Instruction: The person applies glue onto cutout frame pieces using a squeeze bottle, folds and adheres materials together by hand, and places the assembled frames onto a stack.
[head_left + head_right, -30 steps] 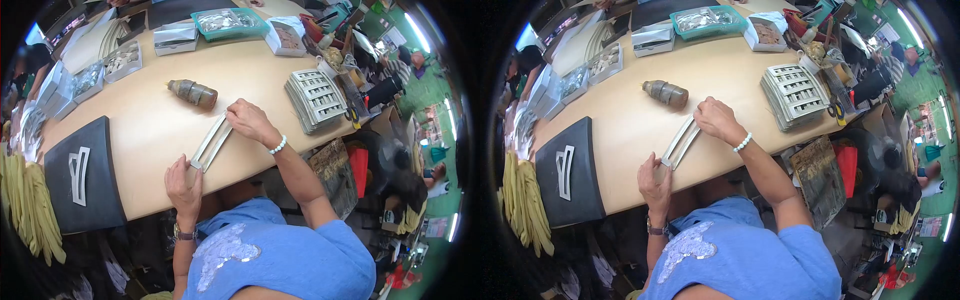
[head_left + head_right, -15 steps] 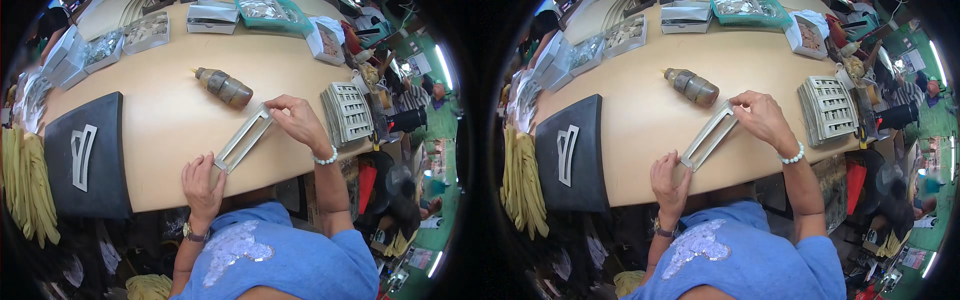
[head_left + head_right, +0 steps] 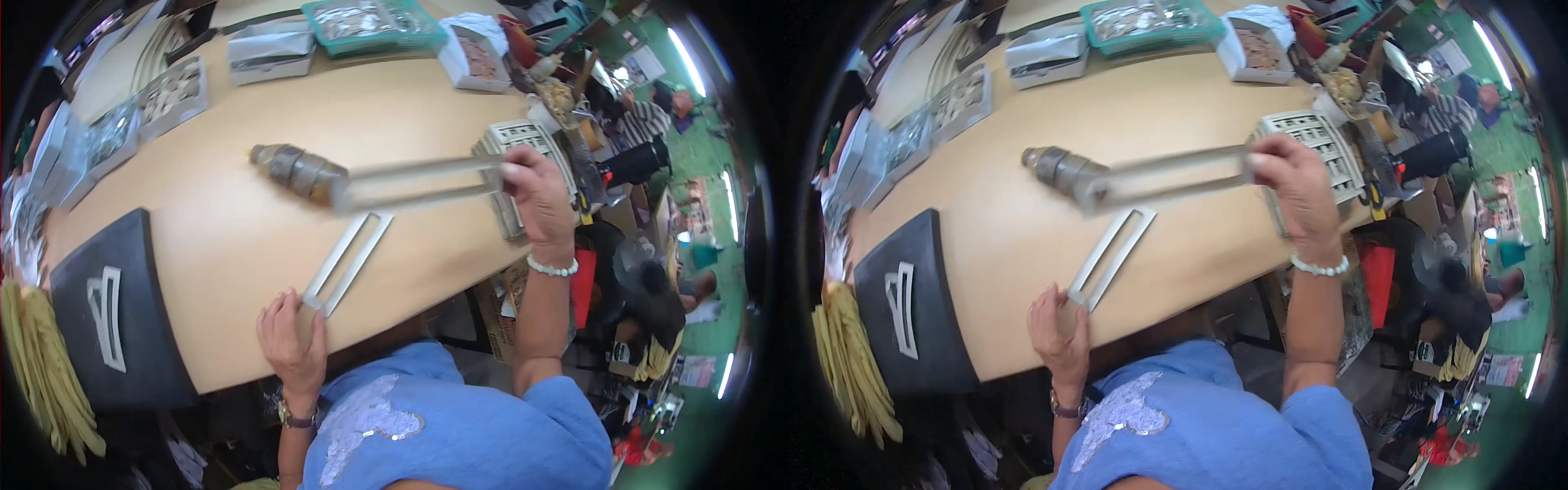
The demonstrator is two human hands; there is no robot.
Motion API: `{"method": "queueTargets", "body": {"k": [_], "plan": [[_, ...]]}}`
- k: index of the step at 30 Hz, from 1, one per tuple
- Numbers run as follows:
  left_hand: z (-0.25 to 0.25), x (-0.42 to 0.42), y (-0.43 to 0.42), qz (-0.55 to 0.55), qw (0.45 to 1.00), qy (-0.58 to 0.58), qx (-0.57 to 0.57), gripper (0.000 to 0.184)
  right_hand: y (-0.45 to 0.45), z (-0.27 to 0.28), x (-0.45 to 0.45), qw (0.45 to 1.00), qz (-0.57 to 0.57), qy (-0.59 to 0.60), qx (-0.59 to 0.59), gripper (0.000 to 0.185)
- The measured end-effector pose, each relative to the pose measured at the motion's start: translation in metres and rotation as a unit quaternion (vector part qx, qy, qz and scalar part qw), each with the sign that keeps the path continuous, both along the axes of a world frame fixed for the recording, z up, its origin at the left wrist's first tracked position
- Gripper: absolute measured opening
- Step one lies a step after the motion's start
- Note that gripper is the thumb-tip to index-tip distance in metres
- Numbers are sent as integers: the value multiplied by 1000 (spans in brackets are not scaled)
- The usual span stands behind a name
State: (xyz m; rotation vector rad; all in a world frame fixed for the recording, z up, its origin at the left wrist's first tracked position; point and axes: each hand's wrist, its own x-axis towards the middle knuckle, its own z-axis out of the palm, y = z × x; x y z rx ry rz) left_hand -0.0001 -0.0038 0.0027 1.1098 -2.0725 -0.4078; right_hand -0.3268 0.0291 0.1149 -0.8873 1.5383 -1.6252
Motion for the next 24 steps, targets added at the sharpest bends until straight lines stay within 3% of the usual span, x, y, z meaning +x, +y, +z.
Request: {"method": "queueTargets", "body": {"k": [2, 7, 24], "plan": [[1, 0, 1, 4, 1000, -11, 0, 53, 32, -4, -27, 985, -157, -32, -59, 16], [2, 0, 2, 6, 1000, -17, 9, 52, 85, -19, -79, 939, -326, -47, -99, 23], [0, 0, 4, 4, 999, -42, 12, 48, 103, -79, -101, 930, -349, -74, -90, 23]]}}
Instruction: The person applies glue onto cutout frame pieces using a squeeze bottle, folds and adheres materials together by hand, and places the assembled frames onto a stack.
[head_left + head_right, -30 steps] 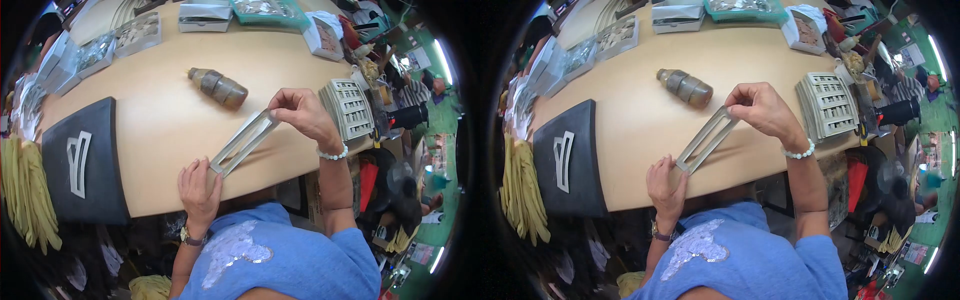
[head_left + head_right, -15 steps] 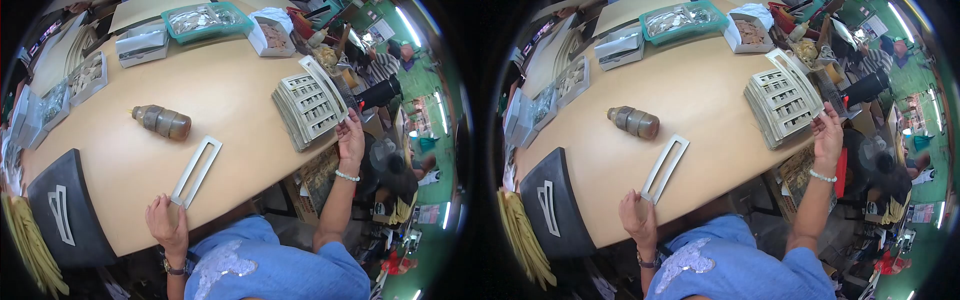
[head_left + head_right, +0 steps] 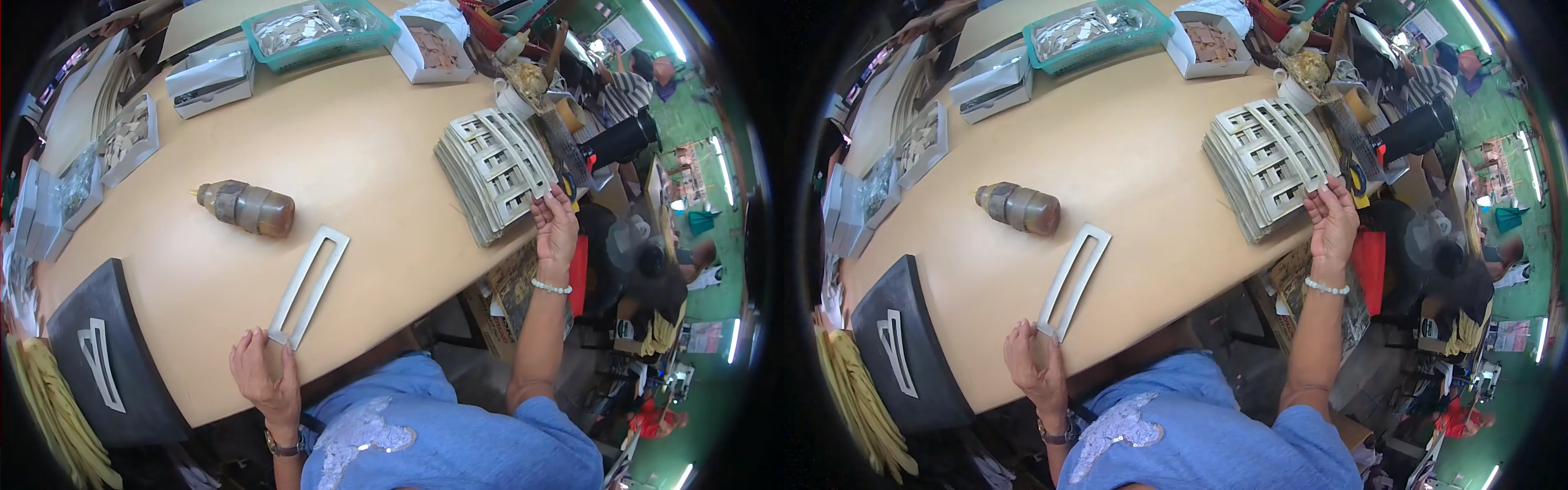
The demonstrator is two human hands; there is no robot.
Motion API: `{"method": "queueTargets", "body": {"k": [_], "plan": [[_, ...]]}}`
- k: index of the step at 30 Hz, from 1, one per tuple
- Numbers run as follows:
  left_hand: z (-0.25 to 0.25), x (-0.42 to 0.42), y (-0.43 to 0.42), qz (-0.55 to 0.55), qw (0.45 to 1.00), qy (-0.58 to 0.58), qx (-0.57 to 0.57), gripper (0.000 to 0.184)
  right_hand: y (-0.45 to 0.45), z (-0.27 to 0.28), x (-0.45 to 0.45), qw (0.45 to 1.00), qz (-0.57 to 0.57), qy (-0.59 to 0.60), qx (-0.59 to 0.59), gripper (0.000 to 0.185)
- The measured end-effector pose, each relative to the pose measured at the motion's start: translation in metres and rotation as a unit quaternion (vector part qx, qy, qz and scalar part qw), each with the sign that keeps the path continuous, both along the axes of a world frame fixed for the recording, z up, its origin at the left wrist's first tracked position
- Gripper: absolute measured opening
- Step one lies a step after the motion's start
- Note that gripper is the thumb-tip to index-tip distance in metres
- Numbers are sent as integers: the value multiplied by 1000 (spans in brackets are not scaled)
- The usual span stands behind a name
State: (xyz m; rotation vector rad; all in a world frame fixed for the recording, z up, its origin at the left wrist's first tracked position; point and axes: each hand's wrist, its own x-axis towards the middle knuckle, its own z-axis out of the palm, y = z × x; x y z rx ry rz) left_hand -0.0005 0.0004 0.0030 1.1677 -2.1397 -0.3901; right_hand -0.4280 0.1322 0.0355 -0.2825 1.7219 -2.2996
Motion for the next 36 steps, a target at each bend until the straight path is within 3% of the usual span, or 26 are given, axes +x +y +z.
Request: {"method": "queueTargets", "body": {"k": [15, 19, 21, 23, 25, 27, 28, 29, 32, 33, 36], "plan": [[-3, 1, 1, 6, 1000, -9, -4, 45, -5, 10, 8, 995, -35, 48, 78, 21], [-3, 1, 1, 4, 1000, -5, -7, 44, -8, 20, 25, 975, -113, 161, 103, 17], [-2, 1, 1, 9, 1000, -7, 2, 44, -26, 37, 54, 961, -93, 241, 93, 17], [-1, 1, 1, 5, 1000, -4, 3, 43, -51, 41, 87, 944, -49, 307, 111, 18], [-3, 2, -2, 5, 1000, 9, 2, 43, -94, 36, 122, 954, 86, 280, 59, 27], [-2, 1, -2, 10, 1000, 12, 4, 42, -132, 35, 146, 874, 231, 372, 213, 51], [-1, 1, -2, 13, 1000, 14, 4, 42, -154, 26, 156, 837, 246, 421, 248, 65], [-1, 2, -2, 14, 1000, 18, 1, 41, -173, 14, 163, 796, 258, 471, 280, 80], [-2, 2, -3, 15, 999, 32, -7, 41, -211, -12, 183, 730, 289, 551, 283, 93], [-1, 2, -2, 14, 999, 31, -8, 42, -219, -14, 186, 717, 311, 564, 268, 89], [2, 4, -2, 15, 999, 29, -10, 47, -227, -4, 198, 747, 445, 414, 268, 80]]}}
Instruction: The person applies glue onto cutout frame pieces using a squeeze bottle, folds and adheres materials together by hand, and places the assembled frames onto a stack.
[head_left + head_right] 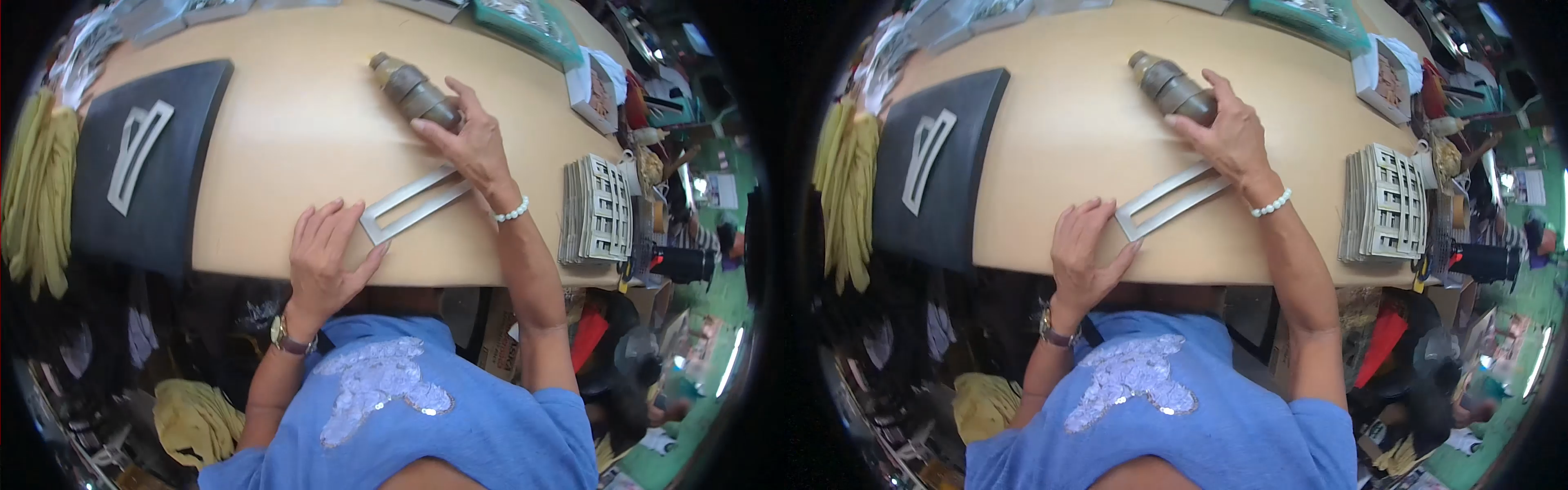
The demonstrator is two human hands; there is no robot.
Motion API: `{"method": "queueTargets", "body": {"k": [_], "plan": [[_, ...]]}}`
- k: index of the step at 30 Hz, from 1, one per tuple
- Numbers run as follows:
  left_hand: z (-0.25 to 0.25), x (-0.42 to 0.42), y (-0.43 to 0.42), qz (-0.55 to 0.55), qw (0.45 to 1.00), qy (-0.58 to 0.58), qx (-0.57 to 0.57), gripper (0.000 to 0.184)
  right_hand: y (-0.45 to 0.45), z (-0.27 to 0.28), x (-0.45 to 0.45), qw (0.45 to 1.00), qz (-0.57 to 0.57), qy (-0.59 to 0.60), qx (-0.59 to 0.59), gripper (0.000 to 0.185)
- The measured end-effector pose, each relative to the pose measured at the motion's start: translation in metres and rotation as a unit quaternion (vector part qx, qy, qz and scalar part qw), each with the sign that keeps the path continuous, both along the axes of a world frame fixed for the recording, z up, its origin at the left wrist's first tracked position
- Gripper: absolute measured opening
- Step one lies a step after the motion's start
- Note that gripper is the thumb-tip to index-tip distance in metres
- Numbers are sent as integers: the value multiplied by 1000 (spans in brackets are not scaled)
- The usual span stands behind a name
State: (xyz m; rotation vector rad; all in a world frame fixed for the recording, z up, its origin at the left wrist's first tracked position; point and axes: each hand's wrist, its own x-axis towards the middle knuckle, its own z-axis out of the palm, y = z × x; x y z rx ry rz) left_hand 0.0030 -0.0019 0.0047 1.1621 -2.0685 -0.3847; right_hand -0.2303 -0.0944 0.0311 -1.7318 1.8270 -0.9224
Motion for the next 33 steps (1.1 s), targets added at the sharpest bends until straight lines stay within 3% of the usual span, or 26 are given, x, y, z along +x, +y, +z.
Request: {"method": "queueTargets", "body": {"k": [1, 4, 6, 10, 11, 15, 19, 33], "plan": [[1, 0, 1, -1, 1000, 3, -1, 49, 2, 5, 3, 1000, -10, -2, -8, 69], [0, 1, 0, 0, 1000, 7, 9, 54, 19, 8, -4, 990, -55, -45, -122, 62], [-2, 3, 0, 0, 1000, 18, 19, 55, 43, 17, -12, 964, -100, -192, -158, 54], [-2, 4, -1, -3, 1000, 18, 24, 57, 97, 29, -35, 817, -156, -516, -204, 45], [-2, 4, 0, -5, 999, 18, 28, 58, 108, 27, -44, 807, -138, -538, -202, 39], [-5, 5, -1, -7, 999, 17, 32, 58, 137, 10, -55, 828, -239, -453, -228, 43], [-7, 7, -1, -8, 999, 13, 35, 58, 142, 3, -40, 877, -251, -330, -244, 39], [-6, 7, 1, -13, 999, 4, 29, 56, 132, -11, -37, 900, -266, -247, -242, 33]]}}
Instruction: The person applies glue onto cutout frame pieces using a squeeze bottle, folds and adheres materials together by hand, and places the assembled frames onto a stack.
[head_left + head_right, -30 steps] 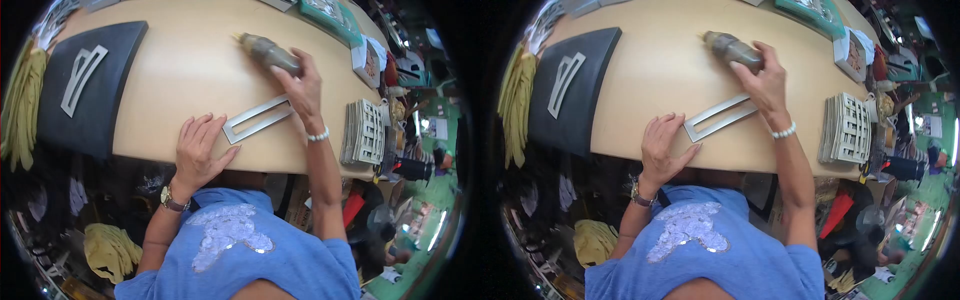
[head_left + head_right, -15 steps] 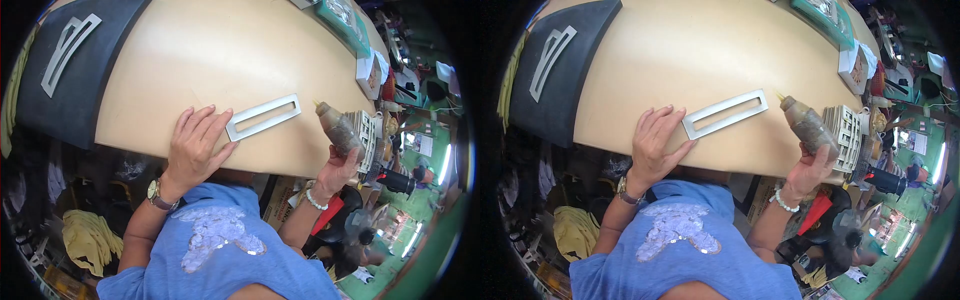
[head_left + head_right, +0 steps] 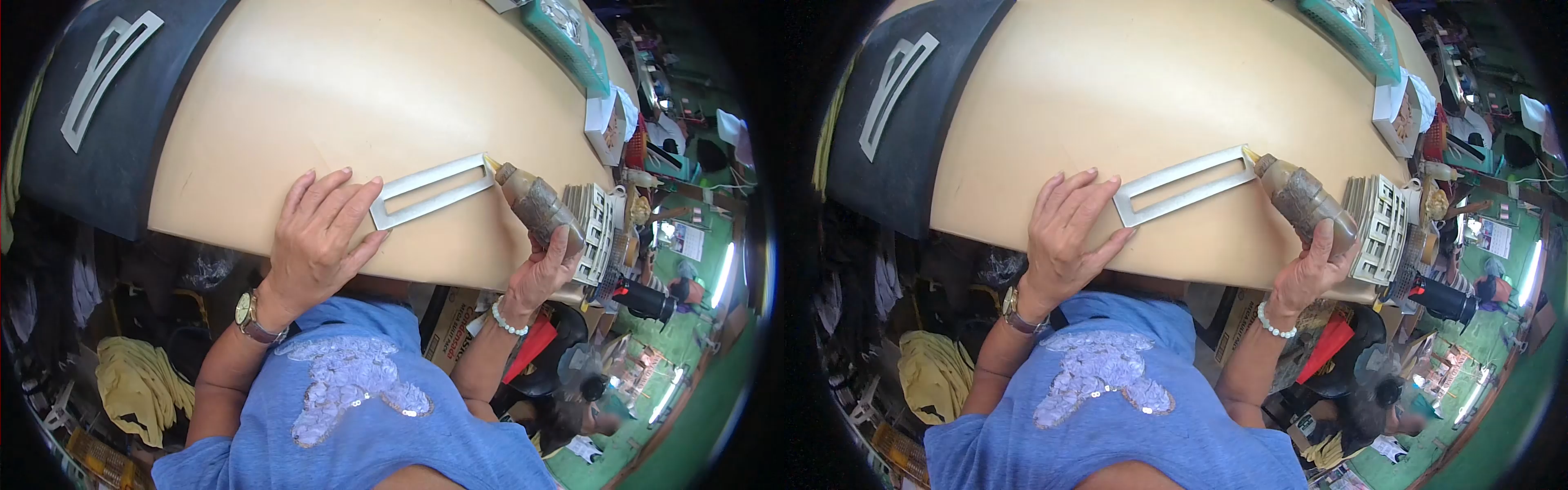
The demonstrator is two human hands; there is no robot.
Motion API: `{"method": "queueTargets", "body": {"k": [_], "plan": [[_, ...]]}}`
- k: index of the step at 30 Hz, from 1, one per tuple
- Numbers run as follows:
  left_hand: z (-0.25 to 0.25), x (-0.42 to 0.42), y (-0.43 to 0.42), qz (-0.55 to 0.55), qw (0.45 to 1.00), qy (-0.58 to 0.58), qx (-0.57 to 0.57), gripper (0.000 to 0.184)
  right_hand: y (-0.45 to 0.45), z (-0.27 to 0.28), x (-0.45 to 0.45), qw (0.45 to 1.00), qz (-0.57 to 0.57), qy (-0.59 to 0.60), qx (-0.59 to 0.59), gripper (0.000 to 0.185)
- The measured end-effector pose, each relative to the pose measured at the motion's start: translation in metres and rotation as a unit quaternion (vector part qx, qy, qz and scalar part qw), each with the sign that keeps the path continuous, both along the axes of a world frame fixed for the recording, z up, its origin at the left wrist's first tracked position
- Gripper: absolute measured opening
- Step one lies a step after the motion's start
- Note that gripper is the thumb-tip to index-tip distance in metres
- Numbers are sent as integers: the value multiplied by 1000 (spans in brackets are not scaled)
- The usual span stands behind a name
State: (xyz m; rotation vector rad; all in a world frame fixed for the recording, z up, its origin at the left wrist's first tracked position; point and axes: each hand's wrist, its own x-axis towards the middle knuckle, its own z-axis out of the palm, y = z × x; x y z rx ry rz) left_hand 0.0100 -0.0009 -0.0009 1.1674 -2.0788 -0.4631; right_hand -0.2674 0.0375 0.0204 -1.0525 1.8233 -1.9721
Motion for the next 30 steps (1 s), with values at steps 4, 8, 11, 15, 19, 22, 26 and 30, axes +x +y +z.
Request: {"method": "queueTargets", "body": {"k": [4, 8, 11, 15, 19, 22, 26, 30], "plan": [[0, 0, 0, -1, 1000, 0, 3, 56, -2, 1, 0, 1000, 9, -7, -6, 32], [0, 0, 0, 1, 1000, -3, 6, 55, -2, 1, -1, 1000, 9, -17, -7, 34], [-1, 0, 0, 0, 1000, -4, 4, 55, 0, 3, -2, 1000, 14, -27, -3, 38], [-1, -1, 0, -1, 1000, -6, 5, 55, -1, 4, -1, 1000, 16, -18, -9, 38], [-1, -1, 0, -1, 1000, -7, 8, 54, -2, 3, -3, 1000, 17, -3, -14, 38], [0, -2, 0, -2, 1000, -9, 9, 54, -1, 3, -4, 1000, 23, 9, -11, 38], [4, -4, -1, 4, 1000, -4, 11, 55, 2, 5, 7, 1000, 28, 8, 3, 38], [2, -5, -1, 1, 1000, -8, 12, 55, 9, 6, 28, 999, 43, 3, 22, 41]]}}
